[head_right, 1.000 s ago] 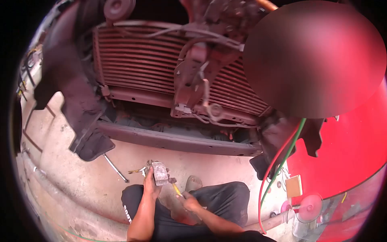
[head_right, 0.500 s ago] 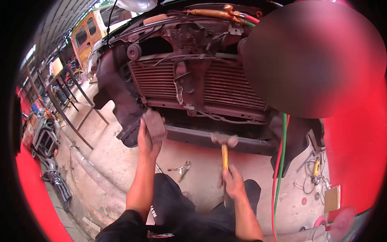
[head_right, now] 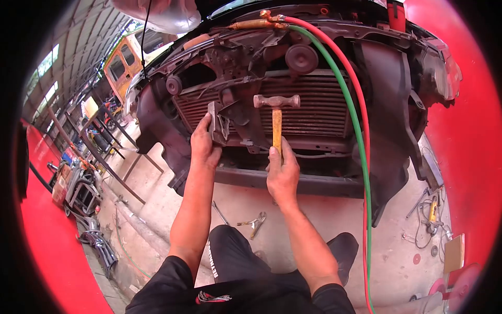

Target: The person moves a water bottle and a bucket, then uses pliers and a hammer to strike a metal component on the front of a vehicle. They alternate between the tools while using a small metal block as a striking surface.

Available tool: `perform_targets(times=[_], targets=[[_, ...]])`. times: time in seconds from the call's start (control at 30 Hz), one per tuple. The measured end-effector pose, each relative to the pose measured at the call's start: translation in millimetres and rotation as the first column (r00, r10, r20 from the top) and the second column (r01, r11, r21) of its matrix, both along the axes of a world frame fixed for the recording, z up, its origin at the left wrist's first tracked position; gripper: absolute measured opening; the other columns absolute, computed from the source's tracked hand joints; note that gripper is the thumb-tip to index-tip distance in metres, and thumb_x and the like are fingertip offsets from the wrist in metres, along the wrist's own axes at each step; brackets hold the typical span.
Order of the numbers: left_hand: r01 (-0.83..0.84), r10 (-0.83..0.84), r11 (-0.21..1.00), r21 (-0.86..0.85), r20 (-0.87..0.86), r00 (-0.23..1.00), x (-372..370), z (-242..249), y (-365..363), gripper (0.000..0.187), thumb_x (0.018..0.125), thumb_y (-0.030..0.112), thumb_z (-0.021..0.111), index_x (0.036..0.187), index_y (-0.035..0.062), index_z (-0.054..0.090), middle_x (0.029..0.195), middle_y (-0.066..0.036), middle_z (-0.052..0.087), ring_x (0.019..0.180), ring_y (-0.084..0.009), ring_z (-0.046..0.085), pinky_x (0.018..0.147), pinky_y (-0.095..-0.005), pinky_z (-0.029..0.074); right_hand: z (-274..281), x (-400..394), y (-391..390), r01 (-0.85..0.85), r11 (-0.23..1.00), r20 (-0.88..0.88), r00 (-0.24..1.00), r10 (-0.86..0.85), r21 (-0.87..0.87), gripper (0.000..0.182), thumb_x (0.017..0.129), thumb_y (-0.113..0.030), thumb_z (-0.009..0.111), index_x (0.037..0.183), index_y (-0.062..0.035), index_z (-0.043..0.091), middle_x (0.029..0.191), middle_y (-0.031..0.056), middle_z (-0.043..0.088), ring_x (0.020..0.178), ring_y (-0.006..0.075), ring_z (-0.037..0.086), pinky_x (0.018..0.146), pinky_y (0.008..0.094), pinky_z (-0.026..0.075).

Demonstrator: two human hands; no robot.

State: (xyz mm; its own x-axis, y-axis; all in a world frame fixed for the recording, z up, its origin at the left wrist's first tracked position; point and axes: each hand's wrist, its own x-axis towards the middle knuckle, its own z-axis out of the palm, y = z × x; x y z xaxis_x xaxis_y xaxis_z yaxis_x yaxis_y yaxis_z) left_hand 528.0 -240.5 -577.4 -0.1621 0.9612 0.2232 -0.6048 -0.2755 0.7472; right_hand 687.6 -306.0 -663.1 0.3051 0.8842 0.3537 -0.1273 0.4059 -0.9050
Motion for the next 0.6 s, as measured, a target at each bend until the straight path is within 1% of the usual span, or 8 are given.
perform_targets(times=[0.13, 0.2, 0.33, 0.4, 0.47, 0.53, 0.57, 0.6], targets=[[-0.022, 0.021, 1.000, -0.015, -0.062, 0.998, 3, 4, -4, 0.023, 0.098, 0.019, 0.047, 0.108, 0.0023, 0.059, 0.093, -0.006, 0.066, 0.079, -0.0171, 0.064, 0.071, -0.0315, 0.053, -3, -15, 3, -0.014, 0.997, 0.065, 0.998, 0.010, 0.075, 0.042, 0.099, -0.023, 0.051, 0.136, -0.0057, 0.046, 0.072, 0.0010, 0.054, 0.055, 0.0043, 0.047, 0.050, 0.0200, 0.041], [-0.064, 0.063, 0.998, -0.019, -0.074, 0.995, 1, 1, -2, 0.024, 0.099, 0.021, 0.047, 0.109, 0.0028, 0.059, 0.093, -0.006, 0.066, 0.079, -0.0168, 0.064, 0.069, -0.0310, 0.053, -15, -21, 29, 0.104, 0.860, 0.298, 0.911, -0.284, 0.500, 0.043, 0.098, -0.024, 0.052, 0.136, -0.0043, 0.046, 0.072, 0.0014, 0.055, 0.057, 0.0042, 0.049, 0.050, 0.0205, 0.042], [-0.069, 0.065, 0.996, -0.049, -0.079, 0.995, 6, 4, -2, 0.025, 0.099, 0.022, 0.047, 0.109, 0.0030, 0.059, 0.093, -0.006, 0.065, 0.079, -0.0167, 0.064, 0.067, -0.0307, 0.052, 0, -6, 9, -0.122, 0.987, 0.304, 0.949, 0.085, 0.105, 0.042, 0.099, -0.024, 0.050, 0.136, -0.0036, 0.045, 0.073, 0.0016, 0.055, 0.057, 0.0049, 0.050, 0.049, 0.0200, 0.041], [-0.090, 0.085, 0.994, -0.065, -0.078, 0.993, 6, 4, 1, 0.025, 0.099, 0.023, 0.047, 0.109, 0.0031, 0.059, 0.092, -0.006, 0.065, 0.078, -0.0164, 0.064, 0.066, -0.0301, 0.052, -5, -11, 0, -0.091, 0.990, -0.112, 0.988, 0.103, 0.107, 0.042, 0.101, -0.026, 0.044, 0.138, -0.0051, 0.042, 0.074, 0.0014, 0.053, 0.056, 0.0059, 0.048, 0.049, 0.0198, 0.041], [-0.087, 0.082, 0.995, -0.057, -0.075, 0.994, 9, 4, -1, 0.025, 0.099, 0.023, 0.046, 0.108, 0.0031, 0.059, 0.092, -0.006, 0.065, 0.078, -0.0161, 0.064, 0.067, -0.0301, 0.052, -3, -13, -2, 0.170, 0.934, -0.324, 0.944, -0.063, 0.314, 0.041, 0.103, -0.027, 0.036, 0.138, -0.0046, 0.035, 0.072, 0.0004, 0.047, 0.054, 0.0061, 0.044, 0.047, 0.0194, 0.041], [-0.093, 0.089, 0.994, -0.052, -0.079, 0.993, 4, 1, -1, 0.025, 0.099, 0.023, 0.046, 0.108, 0.0030, 0.059, 0.092, -0.006, 0.065, 0.078, -0.0157, 0.064, 0.067, -0.0301, 0.052, -5, -27, 2, 0.366, 0.880, -0.552, 0.820, -0.153, 0.301, 0.041, 0.103, -0.026, 0.036, 0.137, -0.0028, 0.033, 0.072, 0.0005, 0.045, 0.053, 0.0066, 0.043, 0.047, 0.0201, 0.041], [-0.092, 0.089, 0.995, -0.028, -0.102, 0.991, 1, -1, 3, 0.025, 0.099, 0.022, 0.046, 0.108, 0.0029, 0.059, 0.093, -0.006, 0.065, 0.078, -0.0154, 0.064, 0.067, -0.0300, 0.052, -19, -28, 5, 0.281, 0.925, -0.337, 0.923, -0.187, 0.257, 0.042, 0.103, -0.026, 0.038, 0.137, -0.0010, 0.037, 0.077, 0.0028, 0.051, 0.057, 0.0073, 0.047, 0.049, 0.0218, 0.042], [-0.087, 0.086, 0.996, -0.001, -0.123, 0.989, 0, -2, 6, 0.026, 0.099, 0.022, 0.046, 0.108, 0.0027, 0.059, 0.093, -0.005, 0.065, 0.078, -0.0151, 0.064, 0.067, -0.0300, 0.052, -22, -23, 28, 0.398, 0.701, 0.197, 0.772, -0.604, 0.592, 0.042, 0.101, -0.024, 0.042, 0.137, -0.0015, 0.041, 0.079, 0.0038, 0.056, 0.059, 0.0078, 0.051, 0.050, 0.0226, 0.042]])
